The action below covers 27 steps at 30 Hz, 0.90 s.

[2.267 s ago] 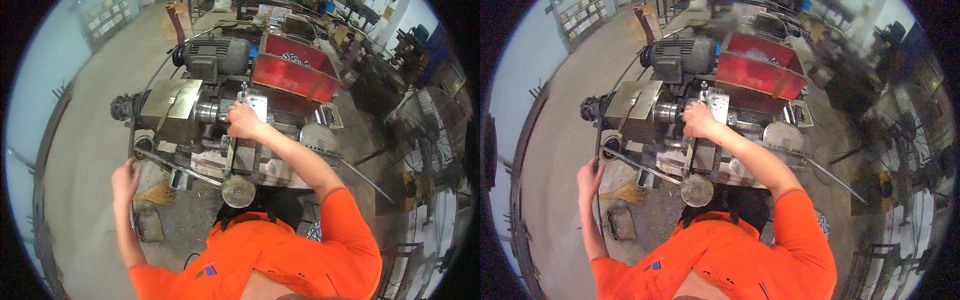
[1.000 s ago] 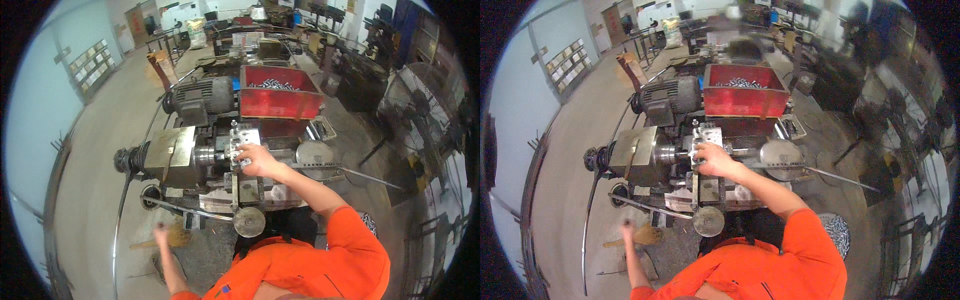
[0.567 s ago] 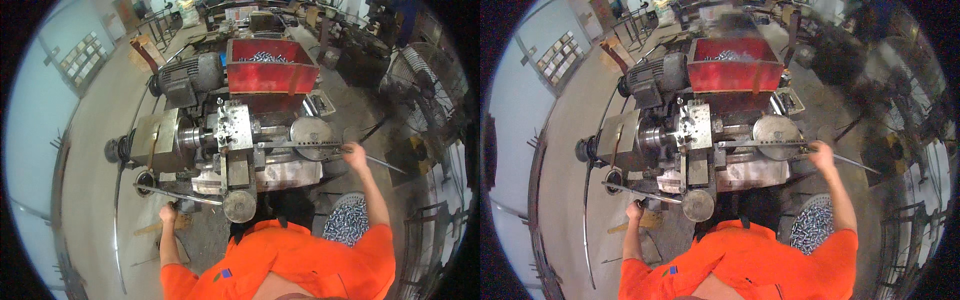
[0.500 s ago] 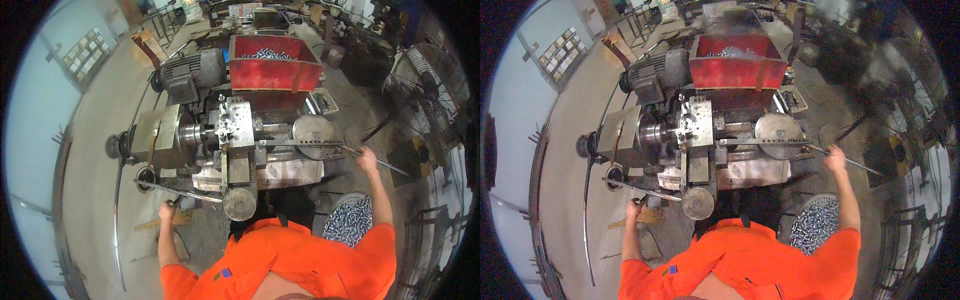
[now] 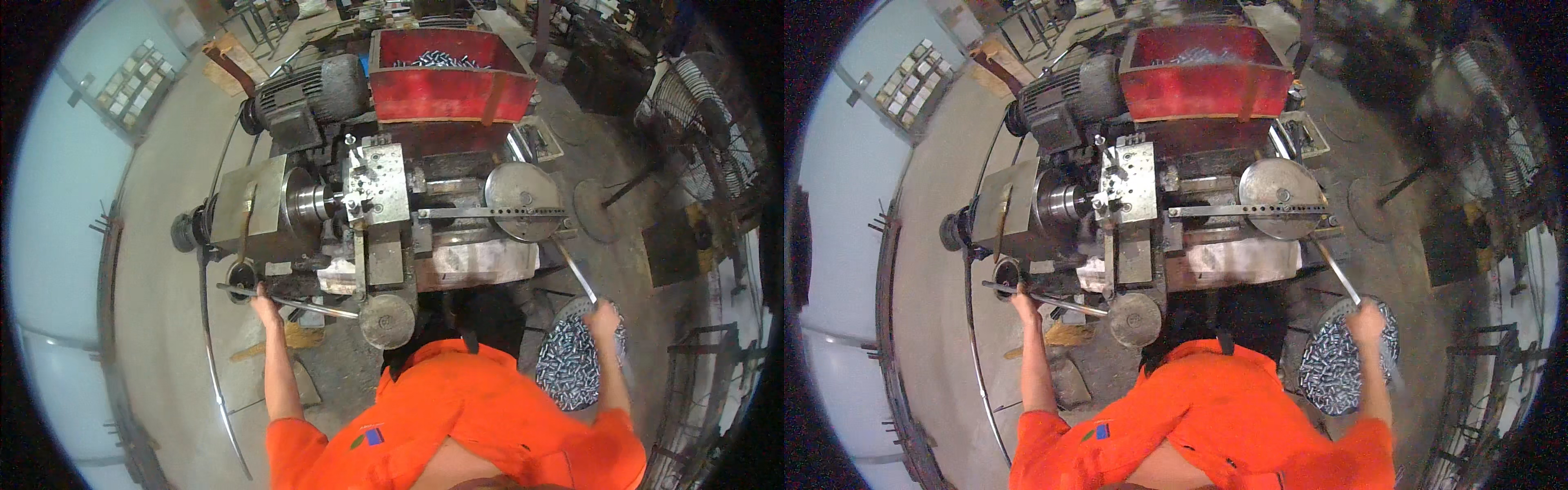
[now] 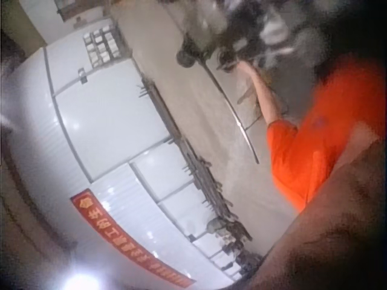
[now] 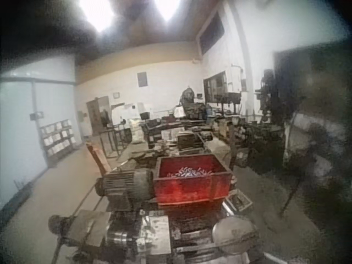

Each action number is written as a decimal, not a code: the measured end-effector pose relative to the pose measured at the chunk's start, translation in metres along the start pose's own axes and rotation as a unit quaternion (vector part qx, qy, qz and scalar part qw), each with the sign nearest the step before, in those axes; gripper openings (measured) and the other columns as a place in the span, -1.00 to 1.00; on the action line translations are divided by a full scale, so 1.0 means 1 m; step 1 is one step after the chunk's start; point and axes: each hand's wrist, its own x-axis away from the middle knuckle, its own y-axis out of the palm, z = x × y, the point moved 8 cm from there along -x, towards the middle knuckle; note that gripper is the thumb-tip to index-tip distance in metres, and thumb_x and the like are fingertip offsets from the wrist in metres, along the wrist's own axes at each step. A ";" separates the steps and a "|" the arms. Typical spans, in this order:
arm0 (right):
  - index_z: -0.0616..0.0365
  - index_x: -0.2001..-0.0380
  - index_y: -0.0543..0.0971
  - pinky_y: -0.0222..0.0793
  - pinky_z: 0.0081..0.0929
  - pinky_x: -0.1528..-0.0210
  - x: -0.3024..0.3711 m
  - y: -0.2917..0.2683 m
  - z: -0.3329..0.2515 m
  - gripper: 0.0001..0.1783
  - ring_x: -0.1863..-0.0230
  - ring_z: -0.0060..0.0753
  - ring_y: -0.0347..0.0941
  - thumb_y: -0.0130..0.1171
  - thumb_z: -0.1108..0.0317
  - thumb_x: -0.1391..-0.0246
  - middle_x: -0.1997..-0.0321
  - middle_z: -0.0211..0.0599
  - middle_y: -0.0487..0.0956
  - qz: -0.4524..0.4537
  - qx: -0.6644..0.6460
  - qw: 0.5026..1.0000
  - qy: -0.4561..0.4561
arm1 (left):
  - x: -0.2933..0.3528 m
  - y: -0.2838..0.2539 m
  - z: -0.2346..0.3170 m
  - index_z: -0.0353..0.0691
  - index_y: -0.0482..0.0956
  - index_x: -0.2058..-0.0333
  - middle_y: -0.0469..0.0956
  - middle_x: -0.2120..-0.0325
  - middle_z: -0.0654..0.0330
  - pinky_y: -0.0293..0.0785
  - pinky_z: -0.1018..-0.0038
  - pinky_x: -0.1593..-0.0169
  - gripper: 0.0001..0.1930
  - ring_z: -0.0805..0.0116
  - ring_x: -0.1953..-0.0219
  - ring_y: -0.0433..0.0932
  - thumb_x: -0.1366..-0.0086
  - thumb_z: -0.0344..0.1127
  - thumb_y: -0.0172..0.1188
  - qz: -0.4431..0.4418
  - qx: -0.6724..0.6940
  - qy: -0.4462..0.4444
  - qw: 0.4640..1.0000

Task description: The person operates a metal turning machine in a workshop. They repeatedly insert small metal parts into the machine, engage the mechanism, and then remove the processed parts, placing them into a nearby container.

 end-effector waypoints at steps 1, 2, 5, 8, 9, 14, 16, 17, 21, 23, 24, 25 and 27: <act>0.22 0.47 0.47 0.38 -0.07 0.35 0.021 0.003 -0.014 -0.64 0.44 0.16 0.45 0.15 0.22 0.42 0.52 0.06 0.51 -0.055 -0.024 0.998 0.019 | -0.006 -0.008 -0.005 -0.37 0.36 0.30 0.46 0.59 0.11 0.44 0.45 0.67 -0.66 0.30 0.69 0.48 -0.20 -0.15 0.06 0.021 0.013 -0.004 1.000; 0.25 0.48 0.47 0.35 -0.05 0.37 0.039 0.007 -0.024 -0.63 0.45 0.18 0.44 0.14 0.22 0.42 0.56 0.09 0.48 -0.028 -0.121 0.992 -0.001 | -0.006 -0.015 -0.012 -0.37 0.36 0.31 0.47 0.57 0.12 0.43 0.46 0.68 -0.70 0.31 0.70 0.47 -0.20 -0.19 0.05 0.042 0.028 -0.011 0.999; 0.27 0.58 0.42 0.28 -0.16 0.47 0.069 0.021 -0.054 -0.68 0.54 0.10 0.38 0.10 0.23 0.44 0.63 0.07 0.44 -0.036 -0.232 0.972 0.008 | -0.005 -0.018 -0.016 -0.36 0.38 0.27 0.47 0.55 0.14 0.39 0.49 0.66 -0.74 0.33 0.68 0.45 -0.18 -0.26 0.03 0.054 0.004 -0.017 0.998; 0.24 0.56 0.42 0.26 -0.24 0.49 0.089 0.024 -0.078 -0.70 0.58 -0.03 0.35 0.02 0.23 0.39 0.61 0.01 0.45 -0.111 -0.360 0.921 0.099 | -0.003 -0.010 -0.011 -0.36 0.39 0.25 0.48 0.53 0.14 0.41 0.46 0.63 -0.73 0.34 0.63 0.45 -0.18 -0.26 0.03 0.075 0.015 0.018 0.997; 0.25 0.53 0.43 0.26 -0.24 0.49 0.090 0.019 -0.082 -0.68 0.59 -0.03 0.35 0.03 0.22 0.39 0.62 0.00 0.44 -0.098 -0.354 0.926 0.092 | 0.000 -0.008 -0.007 -0.36 0.40 0.25 0.48 0.52 0.14 0.42 0.45 0.61 -0.72 0.34 0.61 0.46 -0.17 -0.26 0.03 0.090 0.027 0.033 0.995; 0.24 0.44 0.45 0.22 -0.42 0.52 0.090 0.022 -0.080 -0.67 0.61 -0.35 0.27 0.05 0.29 0.38 0.68 -0.27 0.35 -0.093 -0.329 0.937 0.074 | -0.016 -0.018 -0.018 -0.39 0.42 0.25 0.48 0.48 0.13 0.43 0.43 0.59 -0.71 0.32 0.58 0.46 -0.17 -0.25 0.01 0.046 -0.031 0.004 0.998; 0.25 0.48 0.43 0.22 -0.42 0.53 0.089 0.017 -0.082 -0.70 0.61 -0.33 0.28 0.04 0.29 0.37 0.68 -0.26 0.36 -0.086 -0.323 0.940 0.060 | -0.021 -0.019 -0.022 -0.40 0.42 0.26 0.48 0.48 0.12 0.44 0.42 0.59 -0.70 0.30 0.58 0.47 -0.17 -0.25 0.01 0.025 -0.043 -0.011 0.999; 0.25 0.48 0.43 0.22 -0.42 0.53 0.089 0.019 -0.082 -0.70 0.61 -0.31 0.29 0.04 0.30 0.37 0.68 -0.24 0.36 -0.089 -0.319 0.942 0.049 | -0.023 -0.019 -0.023 -0.41 0.42 0.27 0.47 0.49 0.11 0.45 0.42 0.58 -0.70 0.29 0.57 0.48 -0.16 -0.25 0.01 0.009 -0.046 -0.014 0.999; 0.30 0.45 0.46 0.27 -0.33 0.52 0.068 0.012 -0.062 -0.67 0.58 -0.14 0.37 0.07 0.32 0.38 0.68 -0.07 0.39 -0.059 -0.262 0.963 0.017 | -0.024 -0.024 -0.020 -0.47 0.41 0.29 0.48 0.47 0.04 0.53 0.33 0.57 -0.67 0.22 0.56 0.53 -0.16 -0.23 0.02 -0.002 -0.074 -0.019 0.997; 0.29 0.35 0.47 0.32 -0.24 0.46 0.044 0.008 -0.030 -0.60 0.53 -0.03 0.41 0.10 0.32 0.37 0.64 0.00 0.43 -0.026 -0.189 0.981 0.022 | -0.029 -0.033 -0.021 -0.46 0.38 0.20 0.49 0.41 0.02 0.55 0.30 0.57 -0.64 0.20 0.53 0.53 -0.18 -0.23 0.03 0.005 -0.118 -0.044 0.992; 0.29 0.28 0.48 0.34 -0.18 0.41 0.025 0.002 -0.014 -0.54 0.48 0.03 0.44 0.13 0.31 0.37 0.60 0.03 0.46 -0.006 -0.132 0.991 0.016 | -0.027 -0.030 -0.021 -0.39 0.38 0.32 0.47 0.49 0.09 0.55 0.32 0.57 -0.70 0.25 0.55 0.52 -0.19 -0.21 0.01 0.010 -0.109 -0.032 0.993; 0.26 0.22 0.48 0.36 -0.14 0.37 0.002 0.002 0.004 -0.50 0.43 0.06 0.45 0.16 0.29 0.37 0.54 0.04 0.48 0.016 -0.052 0.999 -0.004 | -0.021 -0.020 -0.018 -0.32 0.39 0.44 0.45 0.56 0.15 0.55 0.33 0.58 -0.73 0.31 0.58 0.50 -0.19 -0.18 -0.01 0.012 -0.101 -0.018 0.995; 0.17 0.15 0.47 0.38 -0.12 0.30 -0.060 0.006 0.031 -0.45 0.34 0.05 0.47 0.22 0.25 0.35 0.36 0.01 0.51 0.040 0.073 0.995 -0.046 | -0.023 -0.022 -0.021 -0.31 0.40 0.44 0.46 0.62 0.16 0.58 0.31 0.55 -0.70 0.30 0.58 0.53 -0.21 -0.14 -0.02 -0.015 -0.084 0.000 0.996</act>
